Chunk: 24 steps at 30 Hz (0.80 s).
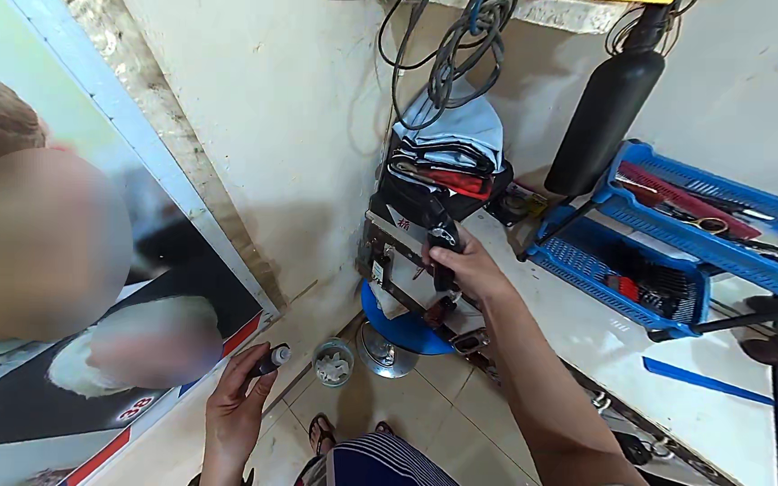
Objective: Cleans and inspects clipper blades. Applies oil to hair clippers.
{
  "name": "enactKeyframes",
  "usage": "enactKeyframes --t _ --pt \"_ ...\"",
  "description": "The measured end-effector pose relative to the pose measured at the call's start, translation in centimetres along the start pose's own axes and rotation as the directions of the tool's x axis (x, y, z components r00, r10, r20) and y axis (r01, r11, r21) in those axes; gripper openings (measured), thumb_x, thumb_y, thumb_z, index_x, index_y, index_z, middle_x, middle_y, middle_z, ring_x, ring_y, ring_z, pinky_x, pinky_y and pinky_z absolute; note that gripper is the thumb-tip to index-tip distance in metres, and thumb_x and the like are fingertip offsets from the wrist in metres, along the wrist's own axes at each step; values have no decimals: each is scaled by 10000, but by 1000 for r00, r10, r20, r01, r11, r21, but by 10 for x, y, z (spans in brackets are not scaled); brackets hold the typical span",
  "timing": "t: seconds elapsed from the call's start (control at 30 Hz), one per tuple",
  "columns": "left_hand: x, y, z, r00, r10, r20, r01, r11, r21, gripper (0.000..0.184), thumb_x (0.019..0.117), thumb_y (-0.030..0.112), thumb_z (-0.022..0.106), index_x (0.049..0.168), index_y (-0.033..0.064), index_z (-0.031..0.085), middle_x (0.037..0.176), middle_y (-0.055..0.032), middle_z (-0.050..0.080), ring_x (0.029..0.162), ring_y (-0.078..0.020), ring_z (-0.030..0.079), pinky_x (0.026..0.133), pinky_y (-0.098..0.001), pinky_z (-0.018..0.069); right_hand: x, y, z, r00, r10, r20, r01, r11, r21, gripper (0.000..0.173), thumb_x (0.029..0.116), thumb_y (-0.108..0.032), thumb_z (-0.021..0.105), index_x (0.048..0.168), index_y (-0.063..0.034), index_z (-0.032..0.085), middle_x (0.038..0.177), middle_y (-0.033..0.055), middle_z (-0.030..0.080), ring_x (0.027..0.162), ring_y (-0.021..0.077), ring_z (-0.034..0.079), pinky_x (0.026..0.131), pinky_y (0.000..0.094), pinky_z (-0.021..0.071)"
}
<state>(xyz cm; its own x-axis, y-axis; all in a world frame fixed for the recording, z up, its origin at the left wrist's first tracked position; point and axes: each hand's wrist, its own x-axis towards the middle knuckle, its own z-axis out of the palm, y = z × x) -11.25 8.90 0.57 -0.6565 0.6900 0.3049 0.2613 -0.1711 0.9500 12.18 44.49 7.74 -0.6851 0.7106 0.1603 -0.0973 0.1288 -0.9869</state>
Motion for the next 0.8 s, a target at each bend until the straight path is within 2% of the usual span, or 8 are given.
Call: enactKeyframes --t 0.07,0.13,0.33,0.47,0.57,0.63,0.7,0.8 --pt "-3 1 0 1000 2 -6 -2 1000 3 364 932 129 733 1281 30 697 1320 -103 653 1178 -220 652 994 -334 574 14 -4 -1 999 22 47 -19 998 -63 475 889 -134 734 1330 -108 559 1124 76 697 975 160 685 852 332 587" --pt "-6 2 -2 1000 5 -16 -5 1000 14 365 933 129 730 1284 34 695 1317 -98 653 1176 -215 650 992 -331 573 30 5 -3 994 30 102 -25 998 -51 505 879 -90 720 1350 -62 540 1147 88 680 1020 150 673 905 319 577" --pt "-25 7 -10 993 -32 -115 40 997 68 360 917 79 718 1271 19 695 1301 -96 661 1153 -192 661 983 -313 573 54 20 -2 975 85 204 -71 995 -74 475 897 -91 710 1342 -68 547 1143 82 674 1019 141 658 906 310 559" --pt "-35 10 -14 987 -61 -148 73 994 77 362 921 100 717 1271 12 691 1303 -99 657 1150 -191 660 976 -308 575 61 18 7 938 152 313 -97 978 -184 583 881 -66 752 1419 -56 528 1255 124 663 1106 163 662 980 358 558" --pt "-39 10 -13 987 -61 -151 73 995 74 364 920 113 724 1267 6 691 1302 -98 656 1149 -188 659 971 -302 577 55 26 28 894 177 412 -22 935 -354 574 855 -80 797 1382 -59 570 1224 133 679 1089 205 673 967 431 569" --pt "-38 11 -11 987 -65 -148 76 995 68 370 918 115 727 1269 5 689 1302 -93 657 1152 -188 657 973 -302 576 46 41 53 843 226 487 151 771 -619 517 819 -149 851 1286 -85 641 1139 126 712 1039 254 695 931 515 575" --pt "-37 10 -8 988 -61 -143 70 996 59 372 914 103 724 1269 0 687 1298 -98 660 1148 -192 661 973 -305 576 34 60 80 750 382 539 362 445 -819 437 860 -181 792 1264 -88 654 1164 159 692 1099 349 659 979 608 505" --pt "-37 7 -5 990 -58 -125 63 997 39 371 912 94 721 1270 4 686 1302 -94 658 1145 -182 663 968 -300 577 10 93 99 678 622 390 455 61 -889 342 966 32 564 1305 46 605 1275 296 617 1239 481 559 1115 642 368"
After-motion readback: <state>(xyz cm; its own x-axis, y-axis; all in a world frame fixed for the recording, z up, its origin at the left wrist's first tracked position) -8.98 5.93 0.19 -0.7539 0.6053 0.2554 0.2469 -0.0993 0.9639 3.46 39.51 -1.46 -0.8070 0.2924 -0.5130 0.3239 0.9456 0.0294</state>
